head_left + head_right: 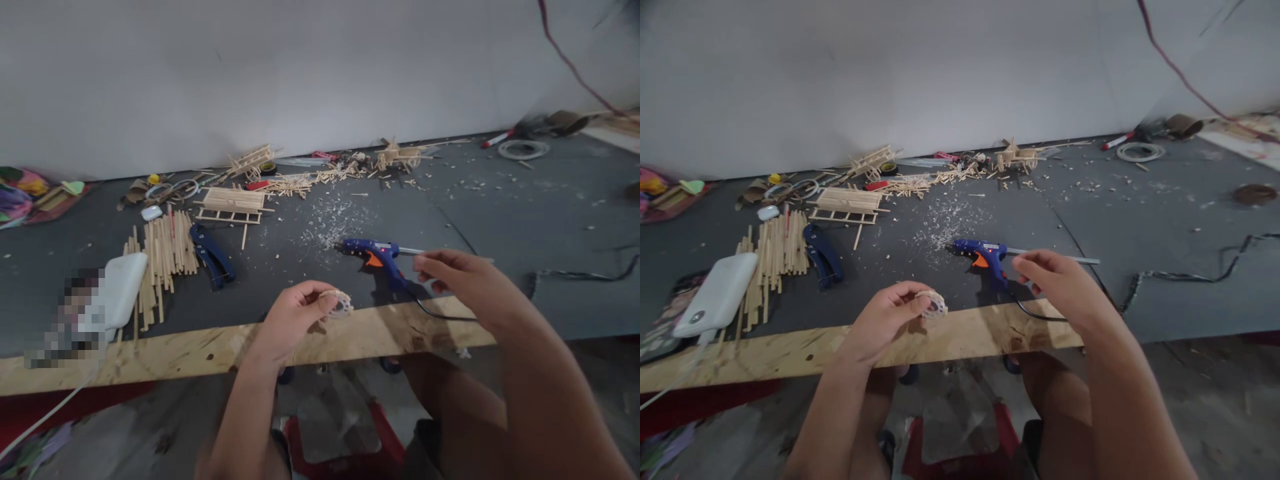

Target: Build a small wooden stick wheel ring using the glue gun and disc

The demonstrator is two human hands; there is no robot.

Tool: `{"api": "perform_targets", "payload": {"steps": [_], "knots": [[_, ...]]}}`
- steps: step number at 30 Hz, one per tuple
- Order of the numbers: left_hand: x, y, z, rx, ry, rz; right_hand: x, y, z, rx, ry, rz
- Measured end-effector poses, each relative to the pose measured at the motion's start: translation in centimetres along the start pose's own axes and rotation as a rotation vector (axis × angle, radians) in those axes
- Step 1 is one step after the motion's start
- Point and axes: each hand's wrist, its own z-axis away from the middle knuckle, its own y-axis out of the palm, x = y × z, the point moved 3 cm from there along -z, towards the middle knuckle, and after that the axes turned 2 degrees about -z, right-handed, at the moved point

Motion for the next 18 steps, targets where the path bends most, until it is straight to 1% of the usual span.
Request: {"api": "perform_targets", "payload": {"steps": [2, 3, 5, 7, 9, 11, 12, 14, 18], "knots": [[0.2, 0.0, 0.3, 0.068, -0.035, -0.045, -0.7, -0.3, -0.4, 0.100, 0.081, 0.064], [0.2, -0.1, 0.5, 0.096, -0.045, -0.053, -0.9, -0.2, -0.6, 0.139, 0.110, 0.079], [0.2, -0.2, 0.7, 0.120, -0.046, -0.054, -1.0, 0.8, -0.6, 0.179, 0.147, 0.100], [0.1, -0.5, 0.8, 0.107, -0.029, -0.041, -0.7, 2.2, -0.5, 0.172, 0.137, 0.074], [-0.1, -0.9, 0.9, 0.062, 0.009, 0.001, -0.2, 3.5, -0.5, 0.123, 0.084, -0.070], [-0.4, -1.2, 0.9, 0.023, 0.053, 0.083, 0.0, 4.5, -0.4, 0.085, 0.069, -0.252], [-0.5, -1.4, 0.9, 0.005, 0.076, 0.137, 0.0, 4.8, -0.3, 0.087, 0.083, -0.329], [-0.8, -1.6, 0.8, -0.021, 0.109, 0.246, 0.0, 5.3, 0.0, 0.132, 0.126, -0.423], [-1.0, -1.9, 0.5, -0.045, 0.148, 0.390, 0.3, 5.3, 0.9, 0.178, 0.168, -0.520]]}}
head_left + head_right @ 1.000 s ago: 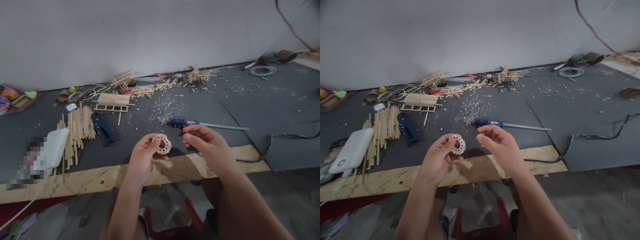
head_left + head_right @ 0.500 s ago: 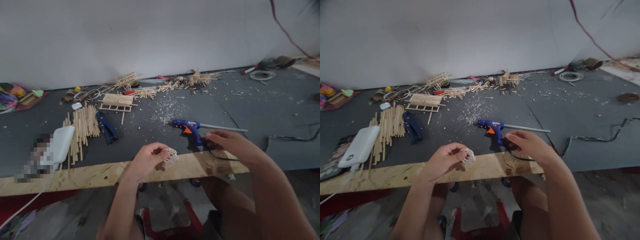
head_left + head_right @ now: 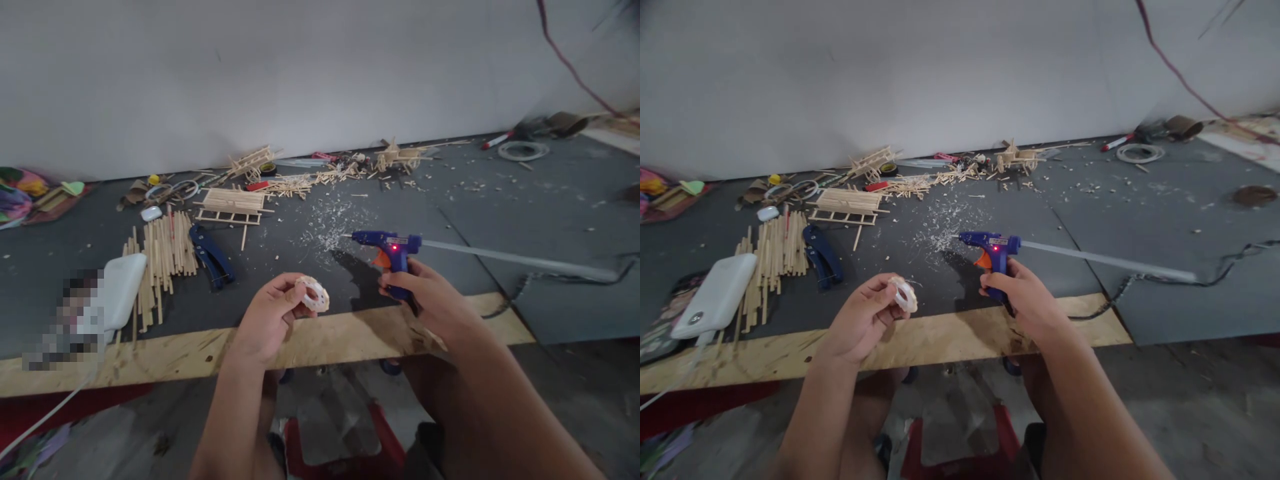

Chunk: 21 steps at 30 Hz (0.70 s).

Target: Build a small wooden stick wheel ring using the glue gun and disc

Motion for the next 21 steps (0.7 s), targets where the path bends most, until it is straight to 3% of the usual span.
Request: {"api": "perform_targets", "payload": {"steps": [5, 9, 14, 21], "knots": [[0.1, -0.3, -0.7, -0.028, 0.048, 0.119, 0.2, 0.7, 1.3, 0.088, 0.070, -0.168], [0.1, -0.3, -0.9, -0.020, 0.053, 0.144, 0.3, 1.8, 2.2, 0.194, 0.038, -0.218], [0.2, -0.1, -1.0, -0.053, 0.045, 0.140, 0.1, 3.3, 3.3, 0.323, -0.032, -0.152], [0.3, -0.1, -1.1, -0.043, 0.039, 0.114, -0.8, 3.4, 3.2, 0.317, -0.108, 0.041]]}}
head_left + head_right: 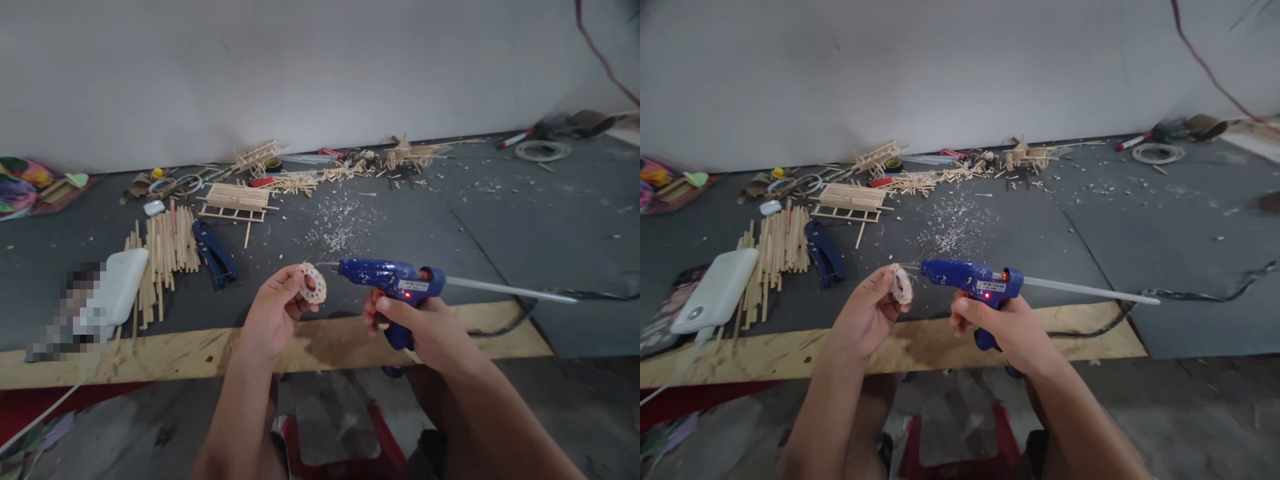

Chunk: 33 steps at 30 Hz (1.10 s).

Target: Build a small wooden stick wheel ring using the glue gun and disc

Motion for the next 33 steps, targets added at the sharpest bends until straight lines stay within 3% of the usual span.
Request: {"api": "perform_targets", "payload": {"steps": [13, 33], "knots": [[-0.13, 0.03, -0.04, -0.040, -0.005, 0.022, 0.38, 0.27, -0.26, -0.040, -0.026, 0.266], [0.03, 0.37, -0.11, -0.038, -0.017, 0.038, -0.02, 0.43, -0.42, -0.039, -0.004, 0.214]]}}
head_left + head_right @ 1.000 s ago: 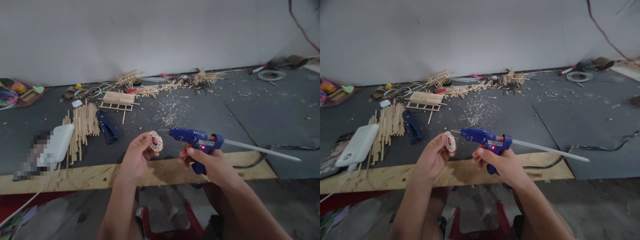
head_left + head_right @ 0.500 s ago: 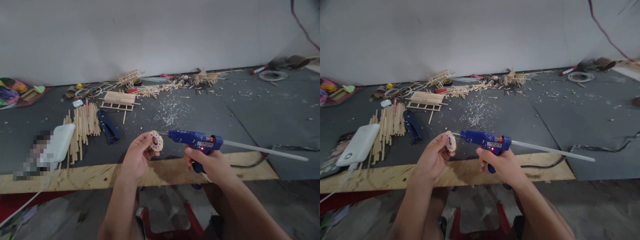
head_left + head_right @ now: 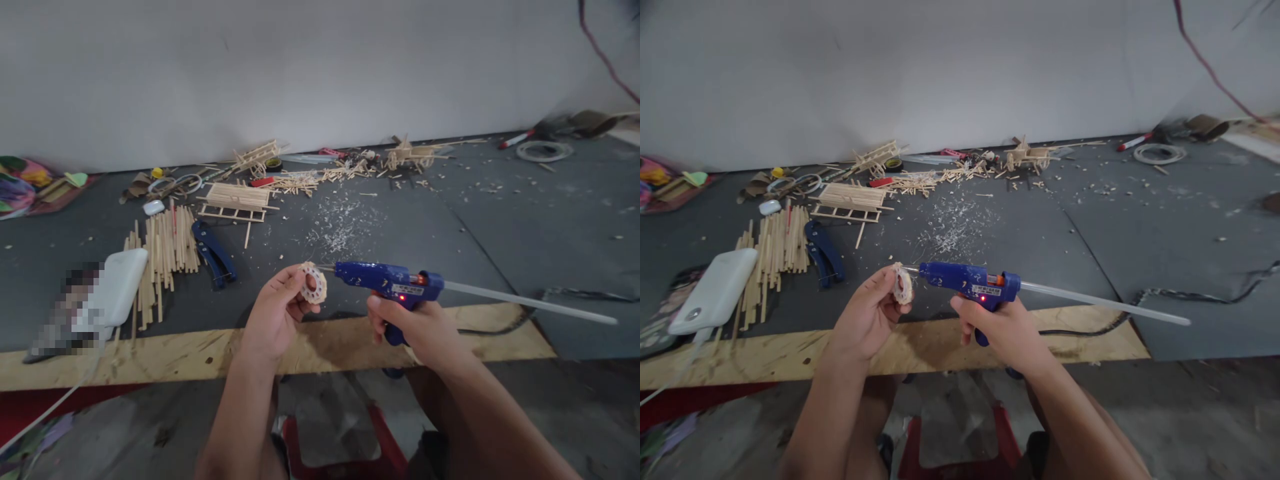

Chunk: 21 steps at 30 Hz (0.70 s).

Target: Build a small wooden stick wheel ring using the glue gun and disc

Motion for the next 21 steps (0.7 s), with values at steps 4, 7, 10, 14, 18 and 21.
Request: {"api": "perform_targets", "payload": {"steps": [4, 7, 10, 14, 18, 21], "knots": [[0.12, -0.10, -0.15, 0.011, -0.001, 0.003, -0.07, -0.02, 0.01, 0.001, -0.002, -0.006], [0.14, -0.15, -0.22, 0.024, 0.000, 0.009, -0.03, -0.01, 0.00, -0.009, 0.010, 0.010], [0.11, -0.20, -0.19, 0.031, -0.002, 0.015, 0.05, 0.02, -0.03, -0.016, 0.016, 0.008], [0.09, -0.23, -0.14, 0.033, 0.002, 0.020, 0.06, 0.03, -0.07, -0.014, 0.027, 0.022], [0.15, -0.19, -0.17, 0.033, -0.001, 0.021, -0.05, -0.06, -0.04, -0.033, 0.039, 0.016], [0.14, -0.13, -0.16, 0.032, -0.007, 0.023, -0.17, -0.11, -0.04, -0.032, 0.046, 0.002]]}}
